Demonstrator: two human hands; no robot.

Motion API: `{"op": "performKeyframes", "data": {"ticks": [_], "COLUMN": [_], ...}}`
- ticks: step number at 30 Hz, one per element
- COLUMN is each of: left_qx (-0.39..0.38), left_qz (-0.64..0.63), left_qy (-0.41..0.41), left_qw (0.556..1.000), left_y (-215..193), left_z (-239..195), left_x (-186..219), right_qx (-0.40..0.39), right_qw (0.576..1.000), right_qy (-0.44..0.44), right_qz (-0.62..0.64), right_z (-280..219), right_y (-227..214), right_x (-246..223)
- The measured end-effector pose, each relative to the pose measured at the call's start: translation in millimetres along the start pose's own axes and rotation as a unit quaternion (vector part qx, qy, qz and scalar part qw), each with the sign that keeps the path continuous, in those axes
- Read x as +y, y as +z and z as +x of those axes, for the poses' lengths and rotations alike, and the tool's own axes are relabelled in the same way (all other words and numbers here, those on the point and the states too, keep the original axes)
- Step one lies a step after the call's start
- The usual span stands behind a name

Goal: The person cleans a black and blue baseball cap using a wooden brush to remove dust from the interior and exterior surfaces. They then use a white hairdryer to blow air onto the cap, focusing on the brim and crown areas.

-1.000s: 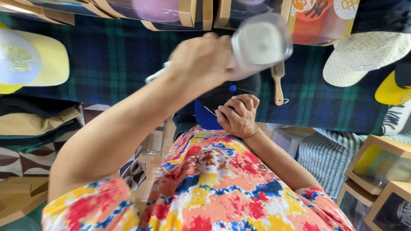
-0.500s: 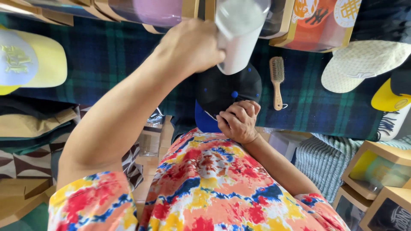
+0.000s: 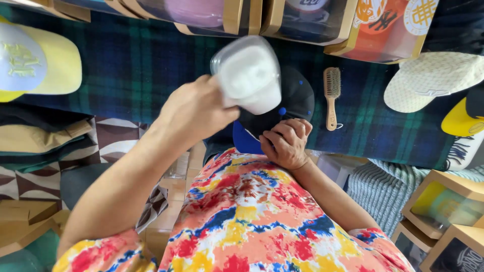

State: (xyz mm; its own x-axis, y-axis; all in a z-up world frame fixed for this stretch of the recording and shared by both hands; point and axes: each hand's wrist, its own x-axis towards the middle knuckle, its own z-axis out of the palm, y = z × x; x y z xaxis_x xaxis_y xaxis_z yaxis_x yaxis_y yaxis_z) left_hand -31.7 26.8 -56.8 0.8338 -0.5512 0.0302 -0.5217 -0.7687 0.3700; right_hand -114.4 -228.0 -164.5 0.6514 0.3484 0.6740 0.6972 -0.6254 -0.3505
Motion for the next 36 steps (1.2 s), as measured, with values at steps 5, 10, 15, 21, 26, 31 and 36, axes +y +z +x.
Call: {"op": "performKeyframes", "data": {"ticks": [5, 10, 15, 21, 26, 31, 36], "left_qx": [-0.036, -0.036, -0.037, -0.056, -0.045, -0.036, -0.033], "left_qz": [-0.268, -0.451, -0.553, -0.558, -0.562, -0.579, -0.404], "left_qy": [-0.328, -0.45, -0.443, -0.499, -0.444, -0.417, -0.431], "left_qw": [0.905, 0.77, 0.704, 0.66, 0.696, 0.7, 0.806], "left_y": [43, 90, 132, 130, 148, 128, 109], "left_z": [-46, -43, -56, -90, -44, -52, -95], "left_x": [-33, -69, -84, -67, -102, -88, -52], "right_qx": [-0.001, -0.052, -0.172, -0.171, -0.166, -0.173, -0.156], "right_qw": [1.0, 0.996, 0.969, 0.968, 0.972, 0.968, 0.97], "right_qy": [0.014, 0.051, 0.169, 0.172, 0.156, 0.168, 0.181], "right_qz": [-0.006, -0.049, -0.054, -0.073, -0.065, -0.068, -0.043], "right_z": [-15, 20, 38, 19, 18, 16, 9], "right_y": [2, -2, -10, -1, 0, 0, 2], "right_x": [18, 41, 33, 44, 47, 50, 53]}}
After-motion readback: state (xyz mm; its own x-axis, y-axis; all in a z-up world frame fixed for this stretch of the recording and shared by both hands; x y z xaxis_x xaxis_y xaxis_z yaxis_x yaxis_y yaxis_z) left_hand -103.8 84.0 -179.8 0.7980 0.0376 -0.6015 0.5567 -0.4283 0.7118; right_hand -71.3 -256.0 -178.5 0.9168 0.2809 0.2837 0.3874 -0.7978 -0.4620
